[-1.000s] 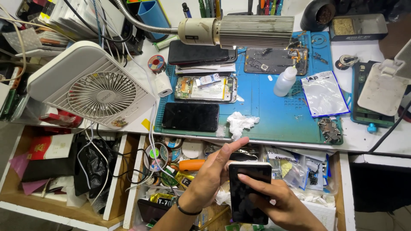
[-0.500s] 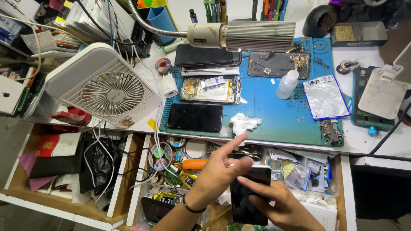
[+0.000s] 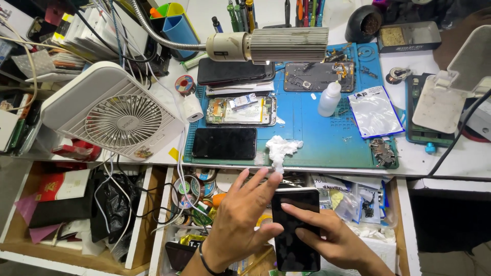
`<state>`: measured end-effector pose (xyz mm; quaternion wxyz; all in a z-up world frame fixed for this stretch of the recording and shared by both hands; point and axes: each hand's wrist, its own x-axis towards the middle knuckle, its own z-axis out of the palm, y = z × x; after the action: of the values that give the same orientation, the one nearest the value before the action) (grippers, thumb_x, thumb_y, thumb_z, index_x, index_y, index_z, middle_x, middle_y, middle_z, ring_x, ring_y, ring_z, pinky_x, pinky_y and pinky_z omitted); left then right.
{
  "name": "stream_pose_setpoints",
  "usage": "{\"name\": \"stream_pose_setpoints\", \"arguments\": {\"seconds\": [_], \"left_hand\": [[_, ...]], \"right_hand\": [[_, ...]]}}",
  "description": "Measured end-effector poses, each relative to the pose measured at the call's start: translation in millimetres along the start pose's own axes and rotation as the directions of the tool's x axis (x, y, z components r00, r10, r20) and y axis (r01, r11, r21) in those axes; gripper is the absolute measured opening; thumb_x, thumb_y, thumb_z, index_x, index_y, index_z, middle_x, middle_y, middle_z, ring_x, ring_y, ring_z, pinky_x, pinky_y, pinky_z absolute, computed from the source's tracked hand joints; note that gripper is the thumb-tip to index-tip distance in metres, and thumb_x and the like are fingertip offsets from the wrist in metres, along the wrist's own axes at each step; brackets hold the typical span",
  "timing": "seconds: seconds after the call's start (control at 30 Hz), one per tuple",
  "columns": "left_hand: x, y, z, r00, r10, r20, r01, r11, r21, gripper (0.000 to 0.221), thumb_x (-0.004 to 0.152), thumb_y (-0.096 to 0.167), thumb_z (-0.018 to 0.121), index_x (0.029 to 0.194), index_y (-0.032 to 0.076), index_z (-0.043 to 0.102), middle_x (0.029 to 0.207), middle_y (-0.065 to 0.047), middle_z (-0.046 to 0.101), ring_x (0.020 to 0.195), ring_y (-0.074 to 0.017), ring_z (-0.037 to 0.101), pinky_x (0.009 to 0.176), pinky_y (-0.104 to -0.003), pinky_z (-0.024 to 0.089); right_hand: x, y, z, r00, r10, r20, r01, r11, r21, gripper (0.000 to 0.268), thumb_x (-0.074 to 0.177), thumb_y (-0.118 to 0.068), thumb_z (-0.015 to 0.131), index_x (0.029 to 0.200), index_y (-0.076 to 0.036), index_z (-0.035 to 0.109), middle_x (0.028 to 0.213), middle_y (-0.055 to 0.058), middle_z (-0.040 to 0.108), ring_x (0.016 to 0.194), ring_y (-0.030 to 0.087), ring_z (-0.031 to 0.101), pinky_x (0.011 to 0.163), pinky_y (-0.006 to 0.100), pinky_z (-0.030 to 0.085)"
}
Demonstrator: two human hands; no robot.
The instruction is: The person is using a small white cloth to wipe and clean the screen of a smartphone on a repair workbench.
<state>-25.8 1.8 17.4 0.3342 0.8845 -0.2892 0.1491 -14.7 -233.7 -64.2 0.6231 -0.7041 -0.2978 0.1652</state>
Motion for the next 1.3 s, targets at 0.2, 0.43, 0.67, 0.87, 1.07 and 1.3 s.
{"name": "stream_pose_setpoints", "arguments": {"seconds": [0.2,0.43,0.67,0.87,1.07,1.3], "left_hand": [[6,8,19,0.997,0.065,0.029,-0.071,0.961,0.268,0.081,0.107,0.066,0.025,0.162,0.008,0.019,0.147,-0.02,0.063,0.141,-0.0446,0.056,0.118,-0.067,0.033],[23,21,34,0.995,0.078,-0.056,-0.058,0.952,0.302,0.084,0.106,0.069,0.024,0.163,0.007,0.016,0.139,-0.016,0.07,0.139,-0.0448,0.059,0.12,-0.066,0.031],[37,40,56,0.995,0.1,0.019,-0.101,0.951,0.292,0.088,0.102,0.07,0.021,0.162,0.005,0.025,0.143,-0.022,0.065,0.135,-0.044,0.061,0.118,-0.068,0.033],[34,34,69,0.964,0.23,0.135,-0.26,0.925,0.278,0.067,0.106,0.064,0.03,0.161,0.027,0.036,0.135,-0.006,0.069,0.144,-0.0393,0.061,0.127,-0.07,0.018],[35,31,46,0.958,0.283,0.048,-0.281,0.959,-0.038,0.069,0.097,0.025,0.084,0.149,0.009,0.044,0.145,-0.009,0.067,0.139,-0.0336,0.064,0.128,-0.07,0.022],[56,5,8,0.668,-0.567,0.482,0.743,0.477,-0.47,0.037,0.088,0.03,0.067,0.116,0.009,0.079,0.108,-0.005,0.08,0.1,-0.0089,0.071,0.087,-0.024,0.056]], "right_hand": [[-1,1,-4,0.999,0.044,-0.013,-0.044,0.999,-0.017,0.055,0.095,-0.01,0.064,0.149,-0.014,0.058,0.06,-0.001,0.05,0.048,0.012,0.038,0.047,0.028,0.032],[-1,9,-8,0.996,0.087,-0.036,-0.089,0.995,-0.046,0.072,0.077,-0.005,0.057,0.149,-0.009,0.054,0.087,-0.001,0.081,0.056,0.009,0.052,0.054,0.024,0.043],[-6,30,-5,0.984,0.108,-0.142,-0.101,0.993,0.053,0.021,0.09,-0.024,0.067,0.079,-0.006,0.069,0.074,0.004,0.068,0.071,0.013,0.052,0.061,0.032,0.046],[-9,29,-8,0.994,0.016,-0.112,-0.017,1.0,-0.014,0.015,0.091,-0.02,0.067,0.1,-0.008,0.067,0.098,0.006,0.068,0.084,0.016,0.062,0.07,0.032,0.05],[-9,26,-10,0.993,-0.073,-0.092,0.066,0.995,-0.076,0.033,0.093,-0.015,0.067,0.125,-0.01,0.064,0.127,0.009,0.069,0.1,0.02,0.073,0.08,0.033,0.055],[4,-18,-5,0.985,-0.154,0.082,0.155,0.988,-0.016,0.043,0.099,-0.011,0.058,0.142,-0.011,0.06,0.126,0.01,0.072,0.103,0.025,0.074,0.087,0.033,0.054]]}}
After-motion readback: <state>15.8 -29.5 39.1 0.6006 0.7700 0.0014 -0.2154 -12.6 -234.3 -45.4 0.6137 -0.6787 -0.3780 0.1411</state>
